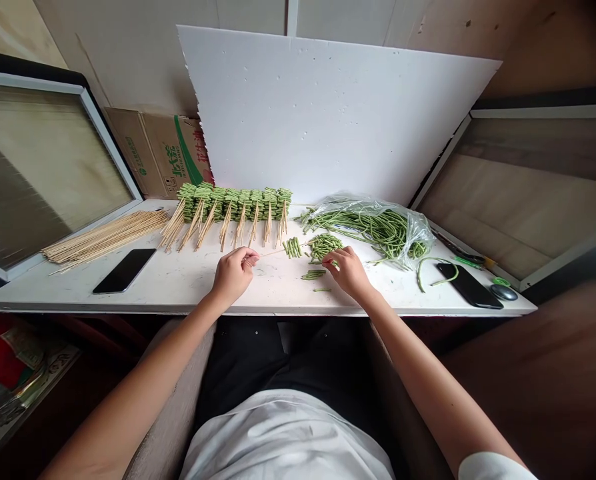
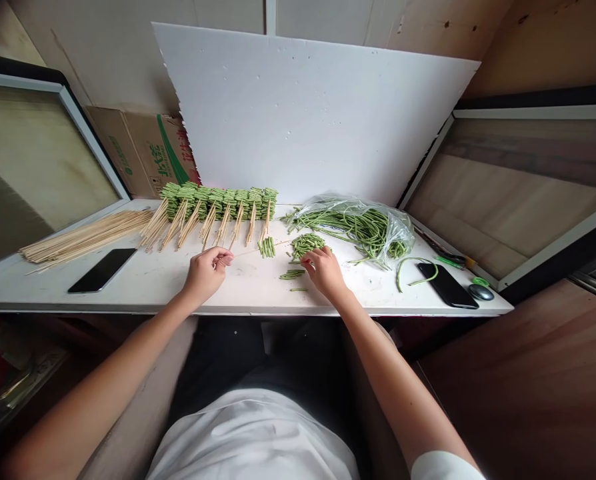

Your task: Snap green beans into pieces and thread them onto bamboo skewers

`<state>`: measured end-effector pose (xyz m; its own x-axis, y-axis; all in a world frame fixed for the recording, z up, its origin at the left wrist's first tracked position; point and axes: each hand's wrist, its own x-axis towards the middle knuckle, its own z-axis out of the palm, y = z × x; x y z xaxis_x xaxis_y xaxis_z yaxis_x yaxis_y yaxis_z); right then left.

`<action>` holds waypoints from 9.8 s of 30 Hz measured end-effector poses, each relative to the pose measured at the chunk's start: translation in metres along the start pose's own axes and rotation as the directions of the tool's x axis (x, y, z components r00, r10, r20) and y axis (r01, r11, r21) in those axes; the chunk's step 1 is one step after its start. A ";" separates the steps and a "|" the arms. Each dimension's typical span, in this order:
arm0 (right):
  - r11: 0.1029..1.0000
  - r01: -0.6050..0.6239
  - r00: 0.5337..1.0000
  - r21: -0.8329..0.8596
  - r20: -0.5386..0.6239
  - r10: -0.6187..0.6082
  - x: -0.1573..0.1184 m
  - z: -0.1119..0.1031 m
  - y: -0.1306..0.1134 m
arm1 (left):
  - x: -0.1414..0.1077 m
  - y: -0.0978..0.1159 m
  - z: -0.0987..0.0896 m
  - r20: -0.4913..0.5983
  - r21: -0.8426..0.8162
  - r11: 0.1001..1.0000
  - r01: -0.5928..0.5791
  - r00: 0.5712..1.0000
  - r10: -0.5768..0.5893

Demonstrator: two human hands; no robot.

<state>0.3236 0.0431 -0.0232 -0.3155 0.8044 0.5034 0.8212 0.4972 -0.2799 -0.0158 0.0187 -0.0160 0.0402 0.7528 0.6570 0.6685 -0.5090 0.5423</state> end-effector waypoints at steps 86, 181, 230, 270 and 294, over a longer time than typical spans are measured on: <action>0.112 -0.217 0.887 0.970 0.148 0.438 0.014 -0.022 -0.052 | -0.004 0.025 -0.007 -0.128 0.076 0.980 -0.185 0.973 0.194; 0.961 0.109 0.962 0.256 -0.270 -0.037 0.008 -0.026 -0.053 | -0.017 0.028 0.011 0.010 0.129 0.980 -0.153 0.988 0.153; 0.973 -0.032 0.977 0.228 0.211 -0.017 0.011 -0.029 0.015 | -0.002 0.003 -0.002 0.058 0.203 0.972 0.121 0.989 -0.136; -0.074 -0.354 0.902 0.932 0.361 0.235 0.013 -0.037 -0.031 | -0.003 0.042 -0.018 -0.061 0.071 0.995 -0.065 0.996 0.070; -0.033 -0.348 0.899 0.937 0.343 0.272 0.012 -0.028 -0.028 | -0.005 0.043 -0.015 -0.051 0.118 0.989 -0.089 0.994 0.095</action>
<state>0.3106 0.0302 0.0141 -0.2233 0.9700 0.0959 -0.3626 0.0086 -0.9319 0.0017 -0.0133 0.0118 0.0659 0.6785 0.7316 0.7451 -0.5211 0.4162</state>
